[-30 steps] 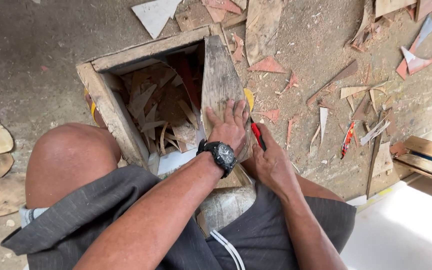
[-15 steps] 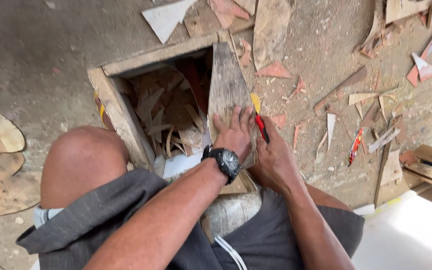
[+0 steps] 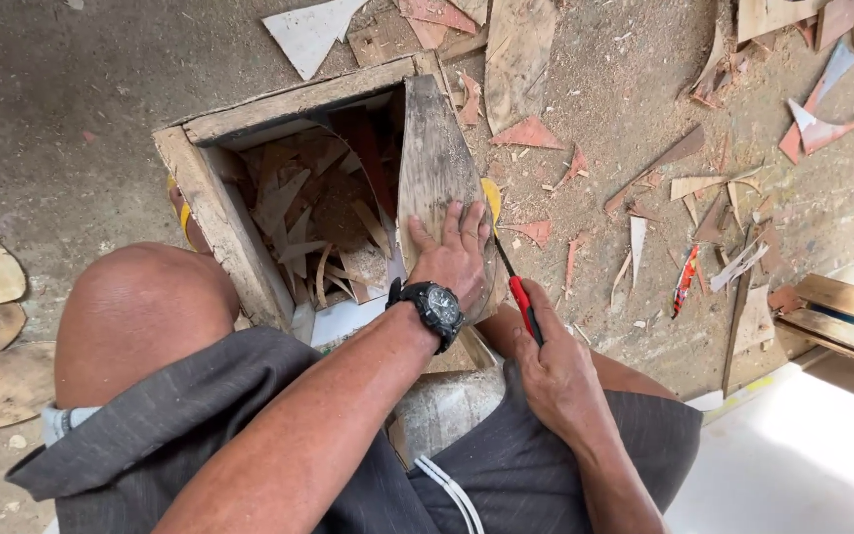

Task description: Using a small hand saw to cut a curved shape out of a piece of plywood on a workshop floor.

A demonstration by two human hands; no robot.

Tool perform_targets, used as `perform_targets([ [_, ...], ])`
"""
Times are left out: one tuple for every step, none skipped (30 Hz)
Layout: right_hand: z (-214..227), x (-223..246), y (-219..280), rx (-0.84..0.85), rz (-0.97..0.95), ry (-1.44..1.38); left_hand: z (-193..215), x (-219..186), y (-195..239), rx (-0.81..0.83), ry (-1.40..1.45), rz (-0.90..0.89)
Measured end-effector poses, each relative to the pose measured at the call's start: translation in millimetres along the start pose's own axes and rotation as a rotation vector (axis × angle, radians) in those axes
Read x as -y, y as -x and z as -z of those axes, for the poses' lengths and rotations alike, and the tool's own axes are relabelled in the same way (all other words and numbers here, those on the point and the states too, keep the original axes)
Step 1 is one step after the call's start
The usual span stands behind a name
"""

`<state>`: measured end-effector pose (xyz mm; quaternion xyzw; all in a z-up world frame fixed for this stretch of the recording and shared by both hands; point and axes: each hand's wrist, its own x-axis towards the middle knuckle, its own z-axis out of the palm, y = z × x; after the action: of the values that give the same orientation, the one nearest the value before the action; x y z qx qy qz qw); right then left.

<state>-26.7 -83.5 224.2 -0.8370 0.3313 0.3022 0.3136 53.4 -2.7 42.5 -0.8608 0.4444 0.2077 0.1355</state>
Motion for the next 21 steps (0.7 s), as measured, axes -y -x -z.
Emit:
perform_targets([
  [0.1, 1.5, -0.5, 0.000, 0.002, -0.001, 0.4, 0.6, 1.0, 0.000, -0.002, 0.002],
  [0.2, 3.1, -1.6, 0.005, -0.011, 0.009, 0.7, 1.4, 1.5, -0.012, -0.018, 0.010],
  [0.8, 3.3, -2.0, 0.012, -0.028, 0.022, 0.7, -0.4, 2.1, -0.024, -0.030, 0.016],
  [-0.2, -3.0, -7.6, 0.014, -0.029, 0.024, 2.7, -1.1, 1.1, -0.022, -0.027, 0.016],
  [-3.6, -8.5, -12.8, 0.003, 0.025, 0.004, 3.1, -0.2, 2.1, -0.016, -0.024, 0.016],
  [-6.7, -14.5, -17.5, -0.009, 0.079, -0.017, 3.9, 0.1, 3.1, -0.009, -0.020, 0.016],
  [-6.0, 7.9, -12.2, -0.006, 0.069, -0.020, -2.4, -2.4, 3.1, -0.004, -0.019, 0.007],
  [-4.3, 30.2, -6.7, 0.029, 0.021, -0.005, -7.7, -5.5, 3.5, -0.085, 0.047, 0.008],
  [-0.2, 54.3, -4.6, 0.054, -0.017, 0.008, -10.5, -4.6, -1.1, -0.176, 0.106, 0.017],
  [-4.0, 39.2, -16.9, 0.046, -0.017, 0.004, -7.3, -7.9, 3.1, -0.183, 0.101, 0.014],
  [-8.7, 27.0, -31.8, 0.048, 0.022, 0.028, -5.2, -6.3, 6.5, -0.191, 0.094, 0.022],
  [-14.4, 15.7, -47.2, 0.050, 0.061, 0.052, -3.8, -4.2, 10.4, -0.199, 0.088, 0.030],
  [-13.2, 20.0, -42.5, 0.051, 0.064, 0.053, -3.6, -3.0, 7.0, -0.199, 0.087, 0.034],
  [-13.2, 23.9, -38.3, 0.055, 0.052, 0.053, -4.9, -1.8, 3.4, -0.170, 0.112, 0.019],
  [-14.1, 25.9, -32.7, 0.063, 0.036, 0.055, -7.3, -3.5, 1.6, -0.138, 0.141, 0.003],
  [-9.3, 30.9, -24.4, 0.069, 0.036, 0.059, -8.6, -5.9, 0.7, -0.134, 0.146, 0.007],
  [-5.3, 36.9, -16.1, 0.082, -0.024, 0.054, -10.3, -6.8, 0.3, -0.141, 0.139, 0.007],
  [-1.0, 43.0, -8.1, 0.094, -0.084, 0.049, -11.8, -7.5, -0.3, -0.149, 0.133, 0.007],
  [0.7, 35.6, -1.4, 0.096, -0.093, 0.053, -12.5, -9.3, 0.7, -0.146, 0.141, 0.002],
  [3.0, 28.5, 5.3, 0.082, -0.062, 0.077, -12.7, -11.2, 1.6, -0.148, 0.170, 0.020],
  [7.6, 22.9, 8.9, 0.055, -0.026, 0.099, -10.0, -9.6, -3.5, -0.162, 0.194, 0.038],
])
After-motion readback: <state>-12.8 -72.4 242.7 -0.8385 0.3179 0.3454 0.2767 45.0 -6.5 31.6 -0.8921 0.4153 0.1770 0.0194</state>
